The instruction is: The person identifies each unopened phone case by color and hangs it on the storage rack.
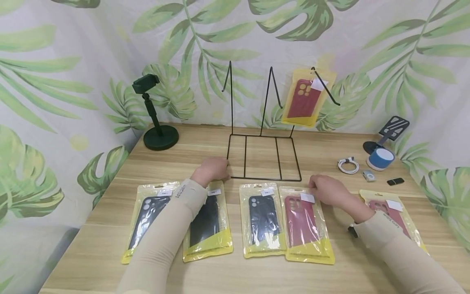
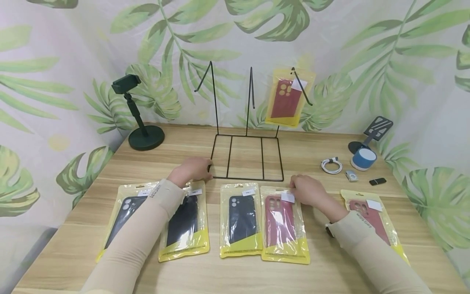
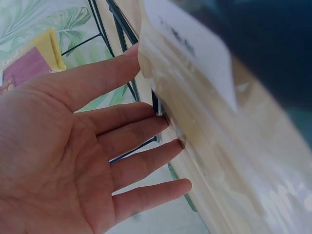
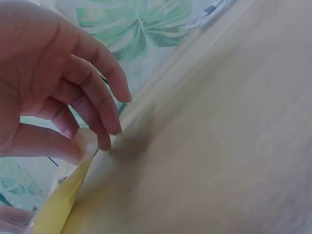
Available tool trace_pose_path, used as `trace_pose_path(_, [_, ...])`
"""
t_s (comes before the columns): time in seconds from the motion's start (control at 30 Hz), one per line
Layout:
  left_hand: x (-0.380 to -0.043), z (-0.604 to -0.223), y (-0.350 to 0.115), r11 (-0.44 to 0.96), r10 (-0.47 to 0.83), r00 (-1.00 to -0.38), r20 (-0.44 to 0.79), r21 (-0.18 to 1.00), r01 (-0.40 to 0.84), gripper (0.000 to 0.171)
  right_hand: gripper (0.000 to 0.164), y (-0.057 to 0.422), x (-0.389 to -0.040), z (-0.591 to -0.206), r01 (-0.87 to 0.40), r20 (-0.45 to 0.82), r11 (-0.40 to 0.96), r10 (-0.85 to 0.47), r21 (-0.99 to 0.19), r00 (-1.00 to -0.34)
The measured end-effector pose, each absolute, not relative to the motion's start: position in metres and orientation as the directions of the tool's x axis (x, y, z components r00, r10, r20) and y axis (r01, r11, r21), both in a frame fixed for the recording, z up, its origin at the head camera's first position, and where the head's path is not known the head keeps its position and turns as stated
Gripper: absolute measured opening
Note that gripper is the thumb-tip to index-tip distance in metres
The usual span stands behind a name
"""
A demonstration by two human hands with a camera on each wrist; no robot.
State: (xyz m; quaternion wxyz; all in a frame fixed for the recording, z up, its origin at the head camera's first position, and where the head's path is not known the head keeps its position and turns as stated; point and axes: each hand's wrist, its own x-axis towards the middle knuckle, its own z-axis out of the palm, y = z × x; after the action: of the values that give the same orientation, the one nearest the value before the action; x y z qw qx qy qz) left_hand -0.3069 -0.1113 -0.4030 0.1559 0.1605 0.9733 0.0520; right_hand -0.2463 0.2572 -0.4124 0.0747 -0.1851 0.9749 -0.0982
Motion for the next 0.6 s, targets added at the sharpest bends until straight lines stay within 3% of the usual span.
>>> trace_pose_path(0.2, [-0.306,-0.402,-0.11,0.945,0.324,-0.897,-0.299,0.148,0.292,0.045,0.013,0.263,-0.243,-0.4,-0.299,-0.081,0.913,-0.332,-0.277,-0.94])
trace_pose_path(0.6, [-0.304,-0.399,-0.11,0.945,0.322,-0.899,-0.298,0.165,0.283,0.043,0.018,0.271,-0.234,-0.374,-0.337,0.194,0.848,-0.281,-0.409,-0.94])
